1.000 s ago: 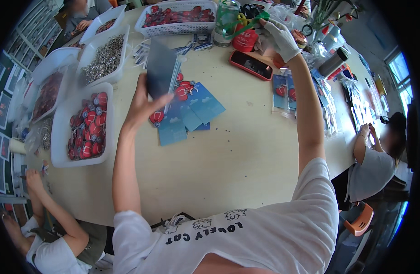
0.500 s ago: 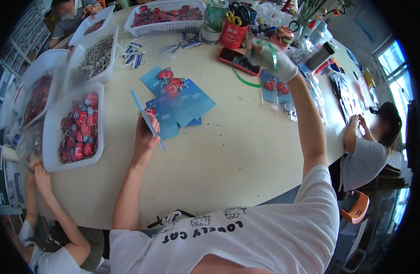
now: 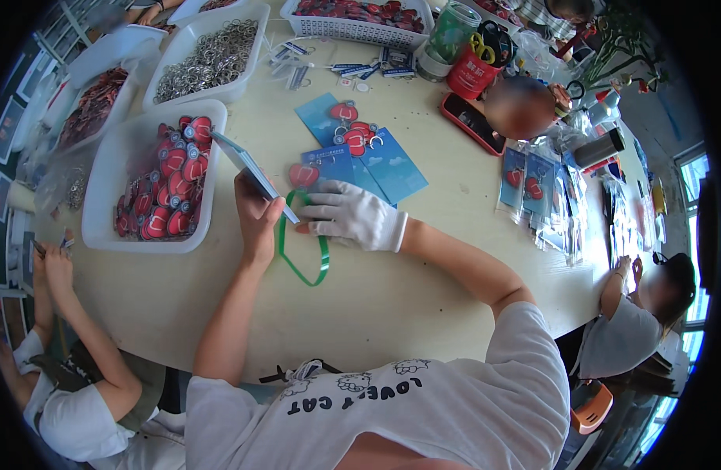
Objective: The person assembles heart-shaped keychains by attaching red heart charms to blue cardboard backing cards. They pick up a charm, align it with the card, and press it into place, repeating this process for multiple units. The person also handles a container of loose charms and stacks the finished keychains on the table.
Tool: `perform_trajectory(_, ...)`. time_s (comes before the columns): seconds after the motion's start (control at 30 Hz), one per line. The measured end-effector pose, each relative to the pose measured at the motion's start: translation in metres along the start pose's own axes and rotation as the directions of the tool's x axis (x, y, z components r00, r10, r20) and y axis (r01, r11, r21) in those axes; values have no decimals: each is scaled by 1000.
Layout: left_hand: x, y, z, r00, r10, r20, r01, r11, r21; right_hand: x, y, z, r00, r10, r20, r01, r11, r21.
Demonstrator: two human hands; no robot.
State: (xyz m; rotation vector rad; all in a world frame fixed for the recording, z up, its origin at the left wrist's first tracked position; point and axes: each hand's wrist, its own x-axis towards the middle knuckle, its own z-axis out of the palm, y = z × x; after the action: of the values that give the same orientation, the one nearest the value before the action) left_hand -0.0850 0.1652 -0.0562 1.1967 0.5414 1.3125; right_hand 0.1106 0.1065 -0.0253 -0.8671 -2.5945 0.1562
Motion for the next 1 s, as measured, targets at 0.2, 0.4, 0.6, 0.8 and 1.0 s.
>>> perform_trajectory(0.2, 3, -2, -9, 998, -60, 32, 61, 998, -22, -35, 30, -48, 995, -1, 95, -3, 999, 50)
perform_trajectory(0.4, 4, -1, -3, 994, -104, 26, 104, 995, -4, -89, 61, -94, 976, 136, 171, -109, 982, -155)
perform_trajectory(0.6, 4, 2, -1, 994, -105, -13, 105, 994, 27, -44, 39, -111, 974, 212, -81, -207, 976, 73)
perform_trajectory(0.8, 3, 2, 2, 996, -93, 16, 92, 995, 38, 52, 98, -23, 946, 182, -268, -225, 964, -140)
perform_trajectory(1.0, 5, 3, 3, 995, -91, 45, 87, 994, 66, 13, 115, -5, 833, 445, -330, -479, 878, -25)
